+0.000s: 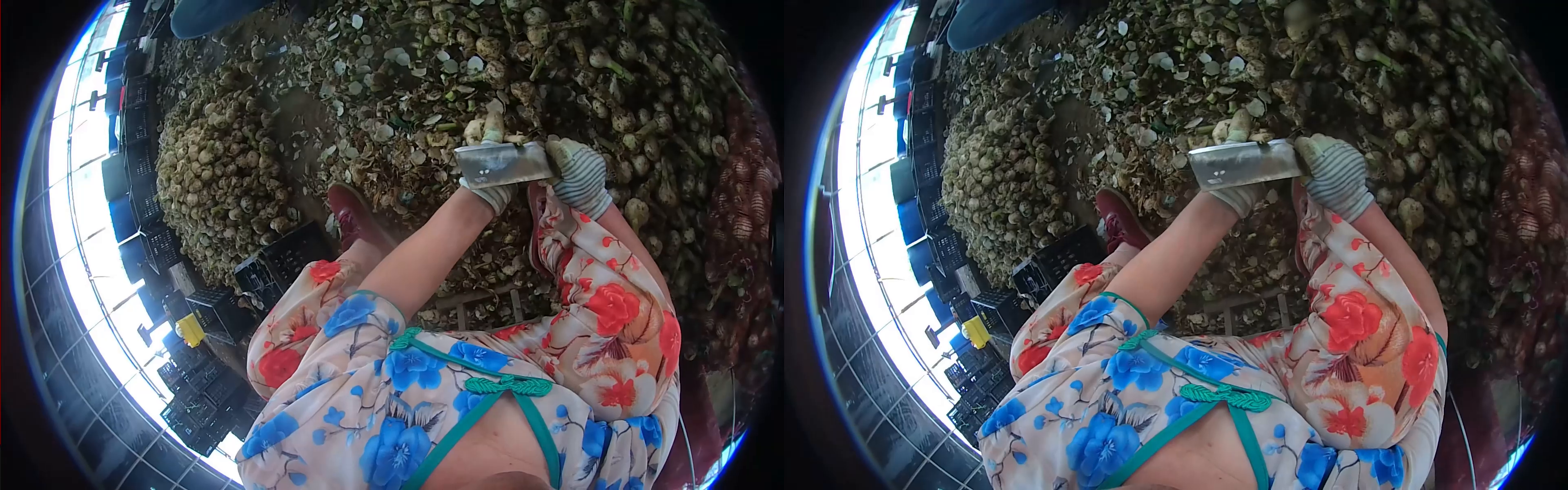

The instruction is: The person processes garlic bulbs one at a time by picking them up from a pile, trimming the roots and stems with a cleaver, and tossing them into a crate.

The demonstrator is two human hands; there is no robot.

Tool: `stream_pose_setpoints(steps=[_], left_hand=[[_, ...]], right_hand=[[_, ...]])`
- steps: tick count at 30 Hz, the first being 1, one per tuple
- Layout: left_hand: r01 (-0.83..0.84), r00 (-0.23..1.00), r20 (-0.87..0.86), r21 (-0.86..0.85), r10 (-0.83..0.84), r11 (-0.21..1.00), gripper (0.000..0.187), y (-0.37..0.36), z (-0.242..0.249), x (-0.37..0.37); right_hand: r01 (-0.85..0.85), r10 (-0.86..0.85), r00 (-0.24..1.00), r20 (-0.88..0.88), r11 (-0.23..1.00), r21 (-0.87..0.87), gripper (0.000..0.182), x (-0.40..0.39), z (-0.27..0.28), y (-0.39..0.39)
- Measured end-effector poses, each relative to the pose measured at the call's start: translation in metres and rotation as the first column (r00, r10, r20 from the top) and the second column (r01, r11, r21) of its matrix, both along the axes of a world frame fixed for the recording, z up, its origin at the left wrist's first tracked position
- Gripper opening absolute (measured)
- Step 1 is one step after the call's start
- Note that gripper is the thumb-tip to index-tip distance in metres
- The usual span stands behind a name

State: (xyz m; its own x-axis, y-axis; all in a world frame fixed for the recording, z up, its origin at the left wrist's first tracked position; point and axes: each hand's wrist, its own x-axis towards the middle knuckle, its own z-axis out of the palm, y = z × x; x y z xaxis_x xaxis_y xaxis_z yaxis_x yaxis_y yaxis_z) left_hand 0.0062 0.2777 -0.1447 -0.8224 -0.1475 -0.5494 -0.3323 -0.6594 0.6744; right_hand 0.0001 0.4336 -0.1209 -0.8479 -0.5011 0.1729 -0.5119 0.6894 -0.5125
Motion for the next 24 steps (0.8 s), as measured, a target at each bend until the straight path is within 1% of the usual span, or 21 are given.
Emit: stream_pose_setpoints(steps=[1, 2, 3, 4, 5, 6, 7, 9, 11, 12, 13, 14, 15, 16, 17, 18, 19, 20, 22, 23, 24], left_hand=[[-0.161, 0.973, -0.1, 0.359, 0.209, 0.919, 0.024, 0.001, -0.008, 0.003], [-0.246, 0.895, -0.113, 0.679, 0.431, 0.691, 0.011, 0.003, -0.01, 0.004], [-0.279, 0.951, 0.243, 0.404, 0.192, 0.871, 0.016, 0.001, 0.038, -0.007], [-0.144, 0.794, 0.606, 0.123, 0.041, 0.982, 0.022, -0.016, 0.09, -0.021], [-0.042, 0.968, 0.25, 0.156, 0.002, 0.987, 0.023, -0.063, 0.05, -0.026], [0.003, 0.991, 0.13, -0.187, 0.022, 0.982, 0.021, -0.092, 0.098, -0.04], [-0.04, 0.997, -0.083, -0.415, 0.006, 0.909, 0.022, -0.148, 0.114, -0.052], [-0.05, 0.996, -0.086, -0.313, 0.024, 0.949, 0.019, -0.145, 0.1, -0.067], [-0.166, 0.98, -0.136, -0.141, 0.147, 0.976, 0.019, -0.167, 0.098, -0.074], [-0.249, 0.955, -0.185, -0.076, 0.232, 0.965, 0.022, -0.192, 0.107, -0.072], [-0.331, 0.916, -0.243, -0.011, 0.318, 0.944, 0.025, -0.22, 0.12, -0.068], [-0.398, 0.867, -0.299, 0.064, 0.398, 0.915, 0.029, -0.246, 0.133, -0.059], [-0.401, 0.891, -0.208, 0.051, 0.403, 0.914, 0.025, -0.236, 0.121, -0.057], [-0.397, 0.911, -0.098, 0.05, 0.4, 0.916, 0.021, -0.206, 0.091, -0.065], [-0.215, 0.973, -0.08, 0.044, 0.218, 0.976, 0.017, -0.181, 0.076, -0.066], [-0.227, 0.973, 0.045, 0.074, 0.224, 0.971, 0.02, -0.152, 0.067, -0.061], [-0.119, 0.985, 0.143, 0.188, 0.093, 0.975, 0.023, -0.135, 0.042, -0.054], [-0.01, 0.955, 0.29, 0.224, -0.057, 0.974, 0.027, -0.114, 0.043, -0.049], [0.175, 0.915, 0.294, 0.325, -0.275, 0.929, 0.036, -0.078, 0.026, -0.03], [0.237, 0.873, 0.271, 0.49, -0.405, 0.839, 0.032, -0.057, 0.014, -0.023], [0.287, 0.816, 0.224, 0.643, -0.533, 0.71, 0.029, -0.042, 0.002, -0.018]], right_hand=[[0.02, -0.019, 0.999, 0.034, 1.0, -0.022, 0.028, 0.0, -0.003, 0.001], [0.04, -0.037, 0.997, 0.067, 0.998, -0.044, 0.028, 0.0, -0.008, 0.001], [0.162, -0.144, 0.978, 0.15, 0.981, -0.11, 0.028, 0.003, -0.028, 0.008], [0.163, -0.148, 0.979, 0.141, 0.981, -0.108, 0.028, 0.006, -0.041, 0.025], [0.393, -0.375, 0.902, 0.216, 0.918, -0.05, 0.028, 0.005, -0.049, 0.042], [0.595, -0.576, 0.766, 0.285, 0.803, 0.027, 0.029, 0.005, -0.053, 0.052], [0.623, -0.605, 0.75, 0.266, 0.782, 0.019, 0.03, 0.001, -0.045, 0.06], [0.66, -0.642, 0.727, 0.243, 0.751, 0.01, 0.032, -0.015, -0.025, 0.079], [0.425, -0.667, 0.724, 0.179, 0.634, 0.646, 0.035, -0.047, -0.025, 0.076], [0.515, -0.514, 0.857, -0.035, 0.854, 0.08, 0.036, -0.06, -0.079, 0.097], [0.46, -0.43, 0.851, 0.301, 0.887, -0.033, 0.042, -0.08, -0.11, 0.108], [0.483, -0.277, 0.821, 0.499, 0.804, -0.347, 0.047, -0.091, -0.124, 0.106], [0.541, -0.089, 0.761, 0.642, 0.632, -0.555, 0.048, -0.107, -0.154, 0.116], [0.672, 0.043, 0.658, 0.751, 0.416, -0.613, 0.054, -0.121, -0.205, 0.134], [0.585, -0.004, 0.756, 0.655, 0.454, -0.672, 0.055, -0.12, -0.176, 0.116], [0.366, -0.115, 0.919, 0.376, 0.603, -0.709, 0.057, -0.114, -0.137, 0.088], [0.168, -0.164, 0.984, 0.072, 0.715, -0.679, 0.059, -0.11, -0.103, 0.062], [0.039, -0.174, 0.973, -0.149, 0.765, -0.643, 0.062, -0.104, -0.073, 0.039], [0.022, -0.15, 0.96, -0.236, 0.882, -0.472, 0.063, -0.093, -0.042, 0.016], [0.025, -0.149, 0.961, -0.233, 0.885, -0.464, 0.063, -0.07, -0.031, 0.004], [0.078, -0.055, 0.997, 0.056, 0.809, -0.582, 0.054, -0.037, -0.021, -0.006]])
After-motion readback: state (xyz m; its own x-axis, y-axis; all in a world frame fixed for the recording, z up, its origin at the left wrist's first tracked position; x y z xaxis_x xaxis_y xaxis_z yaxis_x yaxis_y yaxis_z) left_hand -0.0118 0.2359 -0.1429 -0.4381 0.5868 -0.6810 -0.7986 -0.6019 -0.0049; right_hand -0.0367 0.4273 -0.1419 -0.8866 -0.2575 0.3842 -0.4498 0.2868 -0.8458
